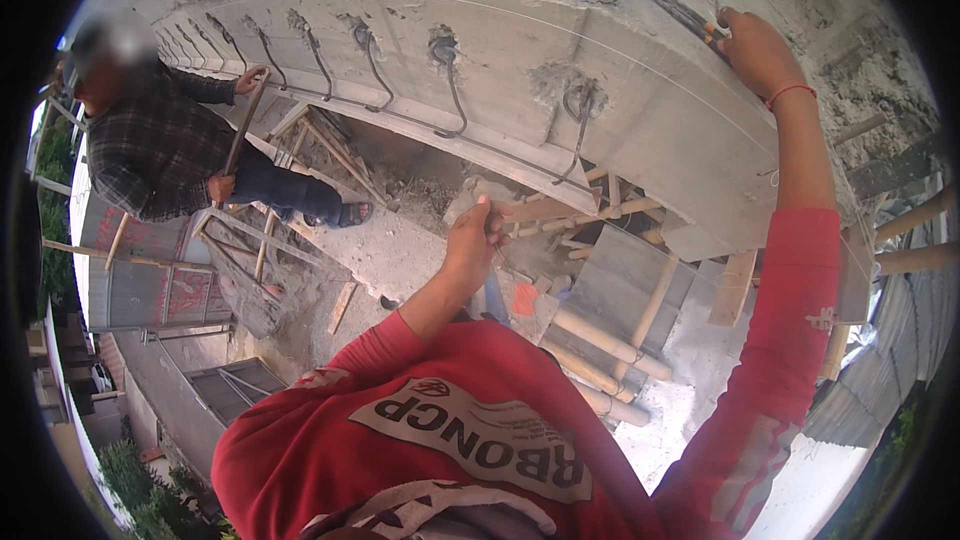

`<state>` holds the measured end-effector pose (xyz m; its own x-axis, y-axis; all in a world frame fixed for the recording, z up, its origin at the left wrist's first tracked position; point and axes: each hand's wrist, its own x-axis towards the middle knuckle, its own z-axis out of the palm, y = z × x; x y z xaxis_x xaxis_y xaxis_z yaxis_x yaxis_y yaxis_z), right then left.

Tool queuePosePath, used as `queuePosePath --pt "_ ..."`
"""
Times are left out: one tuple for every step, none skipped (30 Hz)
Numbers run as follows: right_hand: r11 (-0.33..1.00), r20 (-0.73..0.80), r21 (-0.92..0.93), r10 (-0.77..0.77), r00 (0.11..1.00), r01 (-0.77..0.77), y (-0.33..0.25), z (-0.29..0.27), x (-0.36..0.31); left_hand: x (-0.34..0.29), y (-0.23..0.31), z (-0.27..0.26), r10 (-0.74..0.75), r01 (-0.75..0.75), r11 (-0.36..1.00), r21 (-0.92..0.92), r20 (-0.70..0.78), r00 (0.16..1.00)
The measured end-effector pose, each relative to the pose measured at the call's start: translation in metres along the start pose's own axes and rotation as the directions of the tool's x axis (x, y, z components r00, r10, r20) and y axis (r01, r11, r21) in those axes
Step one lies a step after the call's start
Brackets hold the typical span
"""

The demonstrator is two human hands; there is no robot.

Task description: The person works on a concrete ceiling, pulling and securing metal wires into pre-drilled holes. They use pliers to cut and adjust the wires and tie them with thin binding wire. A coworker is visible nearby working on the same structure.

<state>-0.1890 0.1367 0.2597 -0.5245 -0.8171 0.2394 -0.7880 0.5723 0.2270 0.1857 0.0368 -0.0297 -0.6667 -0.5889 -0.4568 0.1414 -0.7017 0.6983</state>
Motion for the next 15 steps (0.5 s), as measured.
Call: queuePosePath --pt "1.000 -0.083 0.022 0.006 0.997 -0.004 -0.012 -0.009 -0.008 -0.003 0.004 0.002 -0.013 0.013 1.000 -0.028 0.001 1.000" --pt "0.999 -0.167 0.045 0.013 0.986 -0.006 -0.027 -0.021 -0.018 -0.005 0.008 0.002 -0.012 0.012 0.998 -0.055 0.001 1.000" --pt "0.982 -0.304 0.163 -0.037 0.952 0.090 -0.046 -0.039 -0.032 -0.006 0.010 0.002 -0.015 0.015 0.997 -0.082 0.008 1.000" --pt "0.938 -0.437 0.276 -0.071 0.897 0.209 -0.075 -0.051 -0.049 -0.009 0.012 -0.001 -0.014 0.014 0.994 -0.108 -0.001 1.000" --pt "0.860 -0.457 0.438 -0.037 0.889 0.261 -0.104 -0.063 -0.075 -0.012 0.017 0.002 -0.011 0.011 0.990 -0.141 0.002 1.000" --pt "0.754 -0.470 0.579 -0.001 0.883 0.309 -0.132 -0.075 -0.105 -0.015 0.024 0.007 -0.009 0.010 0.985 -0.175 0.009 1.000" --pt "0.650 -0.429 0.689 0.008 0.903 0.321 -0.157 -0.075 -0.135 -0.017 0.027 0.009 -0.008 0.011 0.978 -0.209 0.019 1.000" --pt "0.653 -0.414 0.672 -0.060 0.908 0.349 -0.175 -0.066 -0.162 -0.015 0.029 0.011 -0.003 0.014 0.961 -0.278 0.043 0.999" --pt "0.597 -0.388 0.717 -0.086 0.918 0.359 -0.197 -0.049 -0.181 -0.013 0.030 0.013 0.005 0.018 0.939 -0.343 0.067 0.998" --pt "0.596 -0.308 0.749 -0.076 0.949 0.290 -0.218 -0.023 -0.197 -0.011 0.031 0.014 0.016 0.021 0.913 -0.407 0.085 0.996" --pt "0.620 -0.155 0.768 -0.061 0.986 0.159 -0.237 0.003 -0.208 -0.011 0.031 0.016 0.045 0.002 0.896 -0.444 0.096 0.994" --pt "0.595 -0.048 0.799 -0.076 0.996 0.084 -0.250 0.042 -0.222 -0.011 0.032 0.018 0.073 -0.013 0.878 -0.478 0.107 0.992" --pt "0.568 0.058 0.823 -0.095 0.994 0.007 -0.262 0.075 -0.233 -0.012 0.034 0.018 0.103 -0.032 0.860 -0.509 0.112 0.988" --pt "0.513 0.098 0.856 -0.051 0.994 -0.058 -0.273 0.088 -0.241 -0.010 0.036 0.017 0.086 -0.031 0.863 -0.504 0.087 0.993" --pt "0.456 0.143 0.882 -0.010 0.990 -0.123 -0.282 0.097 -0.249 -0.010 0.036 0.018 0.067 -0.027 0.864 -0.502 0.062 0.996"
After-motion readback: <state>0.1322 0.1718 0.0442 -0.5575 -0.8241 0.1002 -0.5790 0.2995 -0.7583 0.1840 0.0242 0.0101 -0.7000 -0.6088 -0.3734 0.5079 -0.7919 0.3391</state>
